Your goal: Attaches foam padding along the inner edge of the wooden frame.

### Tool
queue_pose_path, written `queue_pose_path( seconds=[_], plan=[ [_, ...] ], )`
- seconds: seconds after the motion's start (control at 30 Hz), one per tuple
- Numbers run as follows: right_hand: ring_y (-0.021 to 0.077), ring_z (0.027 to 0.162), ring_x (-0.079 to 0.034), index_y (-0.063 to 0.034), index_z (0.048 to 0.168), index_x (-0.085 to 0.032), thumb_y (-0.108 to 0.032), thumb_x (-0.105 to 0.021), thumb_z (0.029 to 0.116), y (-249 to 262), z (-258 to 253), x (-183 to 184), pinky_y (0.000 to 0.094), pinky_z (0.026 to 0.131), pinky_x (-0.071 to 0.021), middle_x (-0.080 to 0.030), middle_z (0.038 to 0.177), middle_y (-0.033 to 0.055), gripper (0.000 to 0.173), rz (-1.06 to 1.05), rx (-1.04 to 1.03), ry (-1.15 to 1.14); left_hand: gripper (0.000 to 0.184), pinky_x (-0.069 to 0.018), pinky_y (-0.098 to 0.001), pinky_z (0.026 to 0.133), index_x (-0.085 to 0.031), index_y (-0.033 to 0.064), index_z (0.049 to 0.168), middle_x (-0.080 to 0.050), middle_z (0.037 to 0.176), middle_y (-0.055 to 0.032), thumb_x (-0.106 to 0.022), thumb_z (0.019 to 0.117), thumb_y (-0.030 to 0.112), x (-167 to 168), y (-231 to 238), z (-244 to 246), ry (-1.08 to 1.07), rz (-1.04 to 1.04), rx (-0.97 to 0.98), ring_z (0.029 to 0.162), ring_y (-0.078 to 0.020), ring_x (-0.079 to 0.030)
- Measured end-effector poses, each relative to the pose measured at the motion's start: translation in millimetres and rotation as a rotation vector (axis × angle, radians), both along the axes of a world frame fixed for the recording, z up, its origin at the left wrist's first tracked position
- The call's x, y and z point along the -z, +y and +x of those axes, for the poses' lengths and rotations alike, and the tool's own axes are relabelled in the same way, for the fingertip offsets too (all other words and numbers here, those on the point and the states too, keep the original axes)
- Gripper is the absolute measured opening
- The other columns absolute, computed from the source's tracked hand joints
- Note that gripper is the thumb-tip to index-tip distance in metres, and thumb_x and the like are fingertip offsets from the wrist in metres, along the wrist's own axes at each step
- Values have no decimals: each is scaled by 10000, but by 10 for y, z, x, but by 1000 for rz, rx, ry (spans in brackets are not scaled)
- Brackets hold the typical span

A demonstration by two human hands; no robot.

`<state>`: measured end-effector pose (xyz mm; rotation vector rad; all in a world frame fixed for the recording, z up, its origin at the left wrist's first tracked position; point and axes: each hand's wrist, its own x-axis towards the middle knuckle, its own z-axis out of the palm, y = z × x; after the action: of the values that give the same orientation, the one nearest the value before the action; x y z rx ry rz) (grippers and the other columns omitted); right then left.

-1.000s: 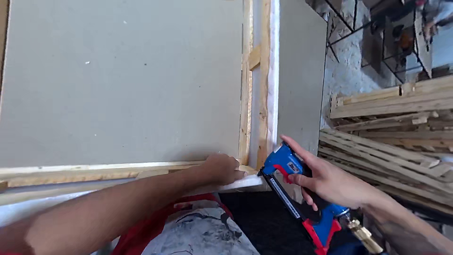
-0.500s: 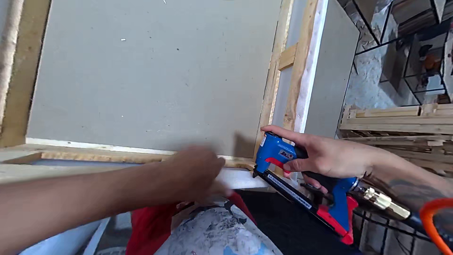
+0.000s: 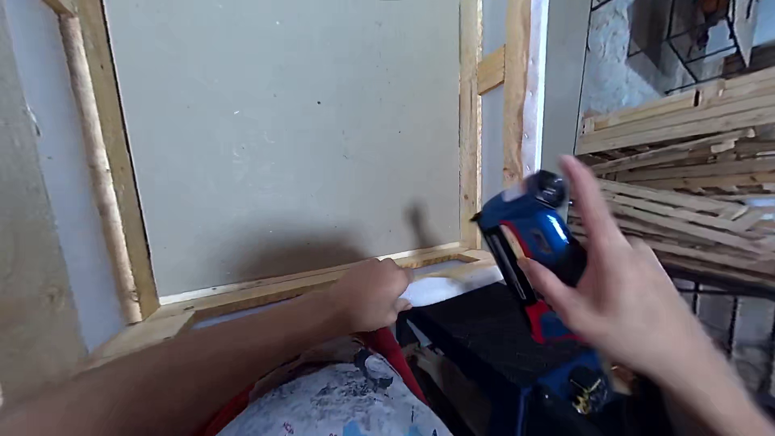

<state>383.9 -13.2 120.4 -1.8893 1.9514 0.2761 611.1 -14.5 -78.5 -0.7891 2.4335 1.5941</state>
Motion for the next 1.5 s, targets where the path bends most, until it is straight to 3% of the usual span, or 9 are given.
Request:
queue_pose_path(
  seconds=[0.1,0.17,0.3,0.7,0.93,1.07,1.3,1.43,1.5],
  plan=[
    [170,666,-705,-156,1282,-602,-395,-759,908,1105,66,19,409,589,-633,-719,859,17,470,-166,446,-299,280,-569,-485,686,-700,165,1013,-671,805,-23,-664,974,439,37,-94,8,22,-33,15,774,-216,-676],
    [180,729,-734,14,1136,-645,-301,-758,940,1679,279,180,413,689,-658,-739,865,55,388,-174,613,-435,330,-554,-491,628,-712,168,912,-646,712,-6,-729,917,498,134,-156,2,52,-38,-21,690,-202,-653],
    [70,623,-687,-15,944,-722,-355,-733,928,2304,681,764,300,589,-606,-715,718,24,341,-332,560,-322,316,-517,-430,581,-732,198,899,-605,633,48,-729,916,513,81,-149,34,39,-54,-40,598,-139,-599],
    [75,560,-651,-80,1048,-731,-364,-674,867,2170,1357,1198,318,495,-545,-689,679,-30,341,-346,551,0,262,-484,-379,574,-620,153,862,-549,663,20,-595,1027,356,-197,-436,57,33,-249,303,622,-150,-569],
    [15,547,-610,-150,877,-724,-514,-644,962,2209,1311,1250,253,496,-534,-650,650,-82,382,-307,672,-316,235,-511,-366,607,-685,134,927,-589,683,19,-648,1005,352,-5,-468,131,126,-96,208,634,-129,-585],
    [201,448,-622,-91,946,-702,-447,-659,985,2204,1211,1165,386,423,-581,-634,595,44,362,-78,911,-757,230,-518,-346,615,-702,126,944,-617,708,17,-663,1000,345,1,-489,138,144,-55,202,645,-118,-598],
    [208,438,-580,-42,1102,-700,-352,-670,1002,2267,1082,1035,387,423,-560,-577,577,66,328,-5,942,-1051,206,-541,-353,621,-719,137,1029,-641,718,22,-656,1004,332,-83,-417,269,115,24,101,645,-108,-615],
    [188,518,-657,-19,1136,-685,-284,-634,1020,2497,977,836,397,490,-610,-673,672,53,293,-118,790,-863,304,-600,-462,713,-675,150,1183,-692,985,-45,-656,966,362,-450,161,1131,-120,-369,123,856,-233,-694],
    [133,632,-713,-27,1020,-704,-337,-687,987,2465,940,833,360,586,-636,-731,758,43,312,-186,588,-580,297,-586,-476,681,-702,101,1047,-698,955,-86,-663,957,381,-486,534,1585,-259,-596,73,852,-296,-702]
  ],
)
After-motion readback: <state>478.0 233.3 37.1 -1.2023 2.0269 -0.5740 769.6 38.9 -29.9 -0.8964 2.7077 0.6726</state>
